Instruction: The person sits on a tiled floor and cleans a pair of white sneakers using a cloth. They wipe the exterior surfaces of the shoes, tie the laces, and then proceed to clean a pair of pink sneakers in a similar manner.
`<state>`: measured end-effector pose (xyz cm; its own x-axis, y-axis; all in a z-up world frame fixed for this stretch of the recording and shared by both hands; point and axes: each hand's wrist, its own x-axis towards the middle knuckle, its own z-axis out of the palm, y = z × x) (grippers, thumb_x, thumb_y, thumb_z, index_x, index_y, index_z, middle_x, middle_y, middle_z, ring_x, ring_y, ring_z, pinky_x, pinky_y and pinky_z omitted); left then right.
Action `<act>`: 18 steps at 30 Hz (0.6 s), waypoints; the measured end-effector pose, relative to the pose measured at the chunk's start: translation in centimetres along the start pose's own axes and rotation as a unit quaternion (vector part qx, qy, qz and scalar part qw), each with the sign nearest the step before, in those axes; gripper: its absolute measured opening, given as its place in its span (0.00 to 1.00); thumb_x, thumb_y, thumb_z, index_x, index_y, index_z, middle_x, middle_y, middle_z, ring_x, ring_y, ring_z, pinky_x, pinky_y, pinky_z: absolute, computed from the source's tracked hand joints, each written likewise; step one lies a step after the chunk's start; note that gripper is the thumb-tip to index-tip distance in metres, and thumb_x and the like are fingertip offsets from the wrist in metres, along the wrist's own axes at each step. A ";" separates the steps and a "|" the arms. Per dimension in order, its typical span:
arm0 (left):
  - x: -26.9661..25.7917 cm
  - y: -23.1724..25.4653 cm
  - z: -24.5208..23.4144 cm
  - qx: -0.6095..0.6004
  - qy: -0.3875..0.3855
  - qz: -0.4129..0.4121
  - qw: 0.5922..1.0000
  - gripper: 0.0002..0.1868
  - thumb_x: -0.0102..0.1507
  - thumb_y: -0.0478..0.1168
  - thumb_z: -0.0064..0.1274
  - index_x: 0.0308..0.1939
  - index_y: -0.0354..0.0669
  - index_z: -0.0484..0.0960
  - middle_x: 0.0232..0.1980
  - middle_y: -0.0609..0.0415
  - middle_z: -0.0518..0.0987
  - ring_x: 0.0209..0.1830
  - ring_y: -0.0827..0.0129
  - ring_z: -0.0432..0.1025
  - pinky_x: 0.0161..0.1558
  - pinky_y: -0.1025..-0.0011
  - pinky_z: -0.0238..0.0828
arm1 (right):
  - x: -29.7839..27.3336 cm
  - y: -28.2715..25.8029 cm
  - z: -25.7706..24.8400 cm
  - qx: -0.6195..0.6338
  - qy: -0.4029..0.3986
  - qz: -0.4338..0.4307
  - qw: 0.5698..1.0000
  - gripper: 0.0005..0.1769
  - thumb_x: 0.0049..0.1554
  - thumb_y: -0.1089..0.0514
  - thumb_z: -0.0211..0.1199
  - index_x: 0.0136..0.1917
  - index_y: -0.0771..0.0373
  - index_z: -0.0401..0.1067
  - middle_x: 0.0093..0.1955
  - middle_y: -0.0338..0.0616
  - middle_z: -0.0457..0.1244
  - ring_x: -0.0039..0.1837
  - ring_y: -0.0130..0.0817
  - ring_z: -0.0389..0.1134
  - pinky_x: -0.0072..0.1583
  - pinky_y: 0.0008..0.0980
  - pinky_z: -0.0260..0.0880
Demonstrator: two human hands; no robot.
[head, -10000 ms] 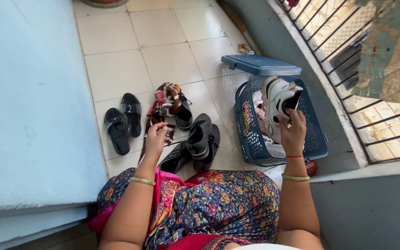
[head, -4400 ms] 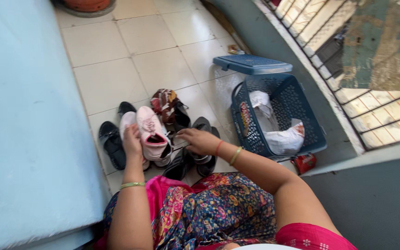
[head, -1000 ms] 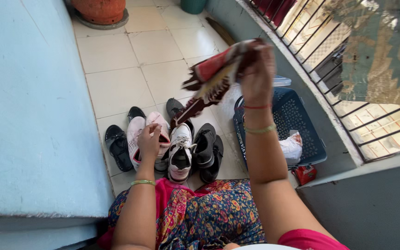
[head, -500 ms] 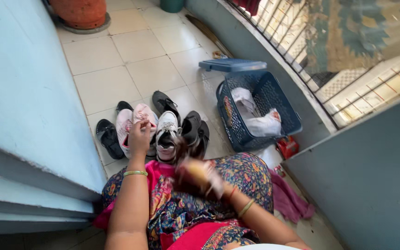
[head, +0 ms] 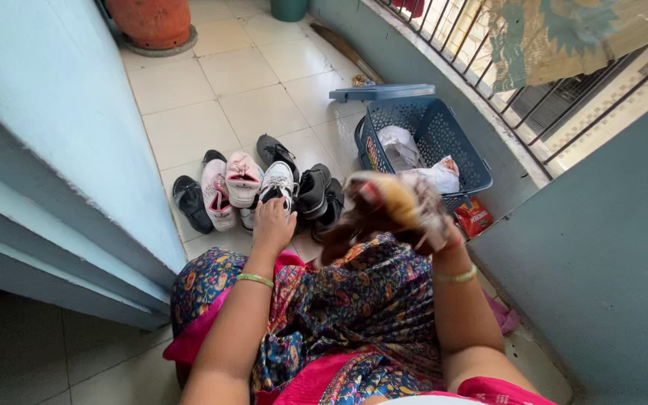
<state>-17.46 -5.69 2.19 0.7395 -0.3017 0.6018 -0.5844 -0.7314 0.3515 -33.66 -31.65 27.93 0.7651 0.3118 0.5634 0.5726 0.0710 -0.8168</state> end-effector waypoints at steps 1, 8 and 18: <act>-0.8 -0.1 0.4 0.033 -0.021 -0.009 0.999 0.24 0.61 0.49 0.56 0.56 0.38 0.77 0.54 0.45 0.77 0.58 0.50 0.71 0.68 0.49 0.58 | 1.0 -0.7 0.3 0.019 0.032 0.044 0.998 0.28 0.61 0.45 0.55 0.69 0.63 0.66 0.68 0.54 0.63 0.67 0.46 0.67 0.70 0.42 0.67; 0.8 -0.8 5.0 0.223 -0.285 -0.131 0.923 0.27 0.69 0.57 0.48 0.50 0.32 0.80 0.45 0.44 0.84 0.50 0.53 0.77 0.65 0.60 0.62 | 4.2 5.7 -1.4 0.301 0.303 -0.025 0.904 0.30 0.66 0.41 0.47 0.71 0.63 0.65 0.68 0.56 0.63 0.68 0.47 0.68 0.70 0.45 0.69; 2.8 -4.5 8.2 0.076 -0.290 -0.240 0.923 0.32 0.65 0.57 0.49 0.61 0.33 0.73 0.51 0.35 0.82 0.48 0.41 0.79 0.51 0.49 0.75 | 2.7 20.6 -0.8 0.079 0.219 0.027 0.972 0.32 0.57 0.59 0.62 0.72 0.70 0.61 0.67 0.55 0.64 0.68 0.43 0.67 0.70 0.40 0.69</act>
<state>-10.05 -8.29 -3.61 0.9812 -0.1661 -0.0981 -0.1227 -0.9298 0.3469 -19.53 -30.04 12.70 0.8643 -0.1123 0.4902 0.5027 0.2204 -0.8359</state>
